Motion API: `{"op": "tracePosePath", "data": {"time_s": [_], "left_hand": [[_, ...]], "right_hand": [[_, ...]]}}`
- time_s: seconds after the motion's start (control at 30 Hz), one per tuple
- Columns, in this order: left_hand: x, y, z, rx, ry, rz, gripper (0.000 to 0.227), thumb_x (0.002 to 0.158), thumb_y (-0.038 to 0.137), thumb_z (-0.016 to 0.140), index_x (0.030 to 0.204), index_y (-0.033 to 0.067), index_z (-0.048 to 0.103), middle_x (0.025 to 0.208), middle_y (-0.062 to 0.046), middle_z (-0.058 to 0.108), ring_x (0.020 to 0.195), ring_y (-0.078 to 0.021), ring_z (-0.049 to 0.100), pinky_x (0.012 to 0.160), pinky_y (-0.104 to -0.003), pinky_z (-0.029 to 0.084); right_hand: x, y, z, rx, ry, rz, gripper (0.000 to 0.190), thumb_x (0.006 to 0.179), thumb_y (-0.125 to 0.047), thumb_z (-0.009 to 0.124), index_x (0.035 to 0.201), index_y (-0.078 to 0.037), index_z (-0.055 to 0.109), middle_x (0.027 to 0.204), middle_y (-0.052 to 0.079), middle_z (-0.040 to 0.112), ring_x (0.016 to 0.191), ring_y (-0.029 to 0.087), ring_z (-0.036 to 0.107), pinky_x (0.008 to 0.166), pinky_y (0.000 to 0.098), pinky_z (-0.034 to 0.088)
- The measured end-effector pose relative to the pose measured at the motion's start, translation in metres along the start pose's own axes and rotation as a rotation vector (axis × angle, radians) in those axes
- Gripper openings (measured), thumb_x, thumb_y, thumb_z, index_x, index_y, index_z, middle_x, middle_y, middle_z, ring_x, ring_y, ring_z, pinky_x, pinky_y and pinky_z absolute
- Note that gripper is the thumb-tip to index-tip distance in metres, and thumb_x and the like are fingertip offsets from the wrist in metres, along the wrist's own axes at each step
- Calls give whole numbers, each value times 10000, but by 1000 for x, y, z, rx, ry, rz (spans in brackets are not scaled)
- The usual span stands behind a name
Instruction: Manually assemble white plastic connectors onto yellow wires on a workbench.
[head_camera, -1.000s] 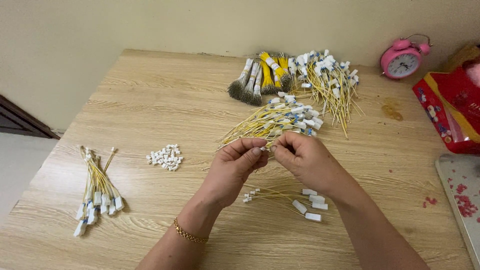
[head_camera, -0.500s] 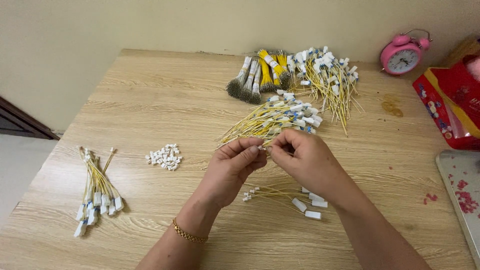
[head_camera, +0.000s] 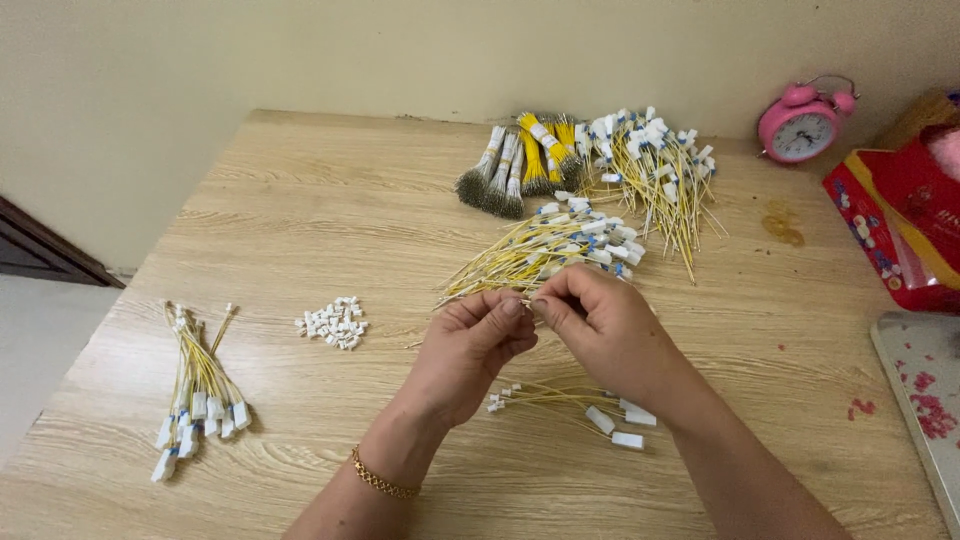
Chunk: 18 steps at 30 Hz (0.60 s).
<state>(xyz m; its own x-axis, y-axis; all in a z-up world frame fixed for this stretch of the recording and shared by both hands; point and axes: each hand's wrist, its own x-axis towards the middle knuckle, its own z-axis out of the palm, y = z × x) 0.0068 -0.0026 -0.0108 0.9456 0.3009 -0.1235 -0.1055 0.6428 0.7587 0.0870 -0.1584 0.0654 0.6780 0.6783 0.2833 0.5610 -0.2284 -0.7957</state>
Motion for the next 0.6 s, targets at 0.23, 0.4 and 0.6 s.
{"op": "tracePosePath", "data": {"time_s": [0.23,0.4,0.6], "left_hand": [[0,-2,2,-111,24,-26,186,961,151,695,1066,-3,694,935,-151,763,862,-243,767,818,-366,627],[-2,-3,9,-41,53,20,167,986,176,674,1023,14,679,894,-114,756,819,-200,753,821,-355,633],[-2,-6,9,-41,51,48,139,1011,181,639,1003,43,648,851,-91,724,804,-187,738,811,-337,625]], "right_hand": [[0,2,12,-131,127,-186,92,950,-165,689,919,-81,712,764,90,647,752,263,684,711,343,541],[-2,0,19,-232,239,-254,95,963,-178,688,910,-101,707,763,77,641,722,273,687,665,356,556],[-2,6,22,-276,203,-264,106,981,-178,654,898,-121,687,765,63,621,720,276,682,653,360,558]]}}
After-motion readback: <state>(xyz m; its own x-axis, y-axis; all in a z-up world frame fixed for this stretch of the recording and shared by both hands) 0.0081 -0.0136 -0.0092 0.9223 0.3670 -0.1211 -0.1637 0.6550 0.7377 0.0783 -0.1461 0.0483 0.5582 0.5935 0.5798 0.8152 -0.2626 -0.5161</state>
